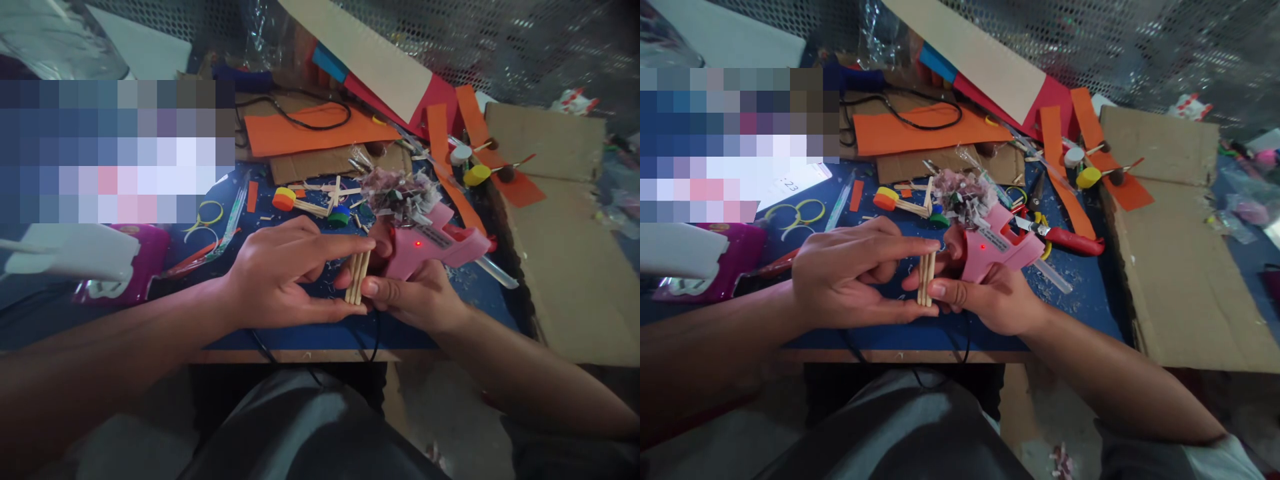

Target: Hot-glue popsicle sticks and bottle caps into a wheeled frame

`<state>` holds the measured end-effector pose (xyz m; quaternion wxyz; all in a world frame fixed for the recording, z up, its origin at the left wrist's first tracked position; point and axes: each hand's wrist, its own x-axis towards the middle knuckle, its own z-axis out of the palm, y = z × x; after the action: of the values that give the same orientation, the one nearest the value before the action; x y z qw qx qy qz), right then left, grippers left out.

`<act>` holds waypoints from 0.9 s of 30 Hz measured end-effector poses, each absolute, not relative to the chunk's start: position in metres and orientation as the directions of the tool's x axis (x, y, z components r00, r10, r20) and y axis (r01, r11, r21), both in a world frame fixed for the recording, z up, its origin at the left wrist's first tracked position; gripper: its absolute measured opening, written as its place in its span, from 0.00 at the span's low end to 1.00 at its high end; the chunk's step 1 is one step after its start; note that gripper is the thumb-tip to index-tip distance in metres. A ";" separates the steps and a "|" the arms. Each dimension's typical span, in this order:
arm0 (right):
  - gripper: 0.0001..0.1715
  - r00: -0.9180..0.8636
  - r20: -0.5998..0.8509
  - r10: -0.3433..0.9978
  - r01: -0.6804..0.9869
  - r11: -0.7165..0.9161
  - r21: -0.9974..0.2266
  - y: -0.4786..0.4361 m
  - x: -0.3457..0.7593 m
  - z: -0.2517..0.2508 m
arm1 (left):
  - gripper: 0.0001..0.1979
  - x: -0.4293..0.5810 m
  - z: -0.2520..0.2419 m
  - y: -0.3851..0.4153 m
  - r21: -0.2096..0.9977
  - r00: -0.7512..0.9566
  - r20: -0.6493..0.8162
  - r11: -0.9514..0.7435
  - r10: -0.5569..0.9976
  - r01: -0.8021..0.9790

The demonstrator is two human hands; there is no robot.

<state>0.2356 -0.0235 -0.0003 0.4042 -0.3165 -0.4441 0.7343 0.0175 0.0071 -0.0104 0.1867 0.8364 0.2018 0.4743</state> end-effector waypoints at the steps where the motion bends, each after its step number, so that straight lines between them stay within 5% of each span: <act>1: 0.28 -0.470 -0.107 0.876 -0.307 -0.276 -0.911 -0.023 0.235 0.000 | 0.25 0.018 -0.011 0.007 0.502 0.468 0.719 -0.849 0.514 0.161; 17: 0.29 -0.410 -0.103 0.906 -0.345 -0.259 -0.902 -0.025 0.236 -0.009 | 0.22 0.015 -0.004 0.008 0.459 0.528 0.676 -0.854 0.515 0.246; 27: 0.31 -0.219 -0.018 0.975 -0.104 -0.042 -0.994 -0.025 0.233 -0.005 | 0.23 0.018 -0.011 0.008 0.401 0.554 0.671 -0.869 0.493 0.288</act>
<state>0.2331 -0.0248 -0.0049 0.4608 -0.4219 -0.5166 0.5855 0.0175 0.0084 -0.0108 0.1233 0.8727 0.2237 0.4161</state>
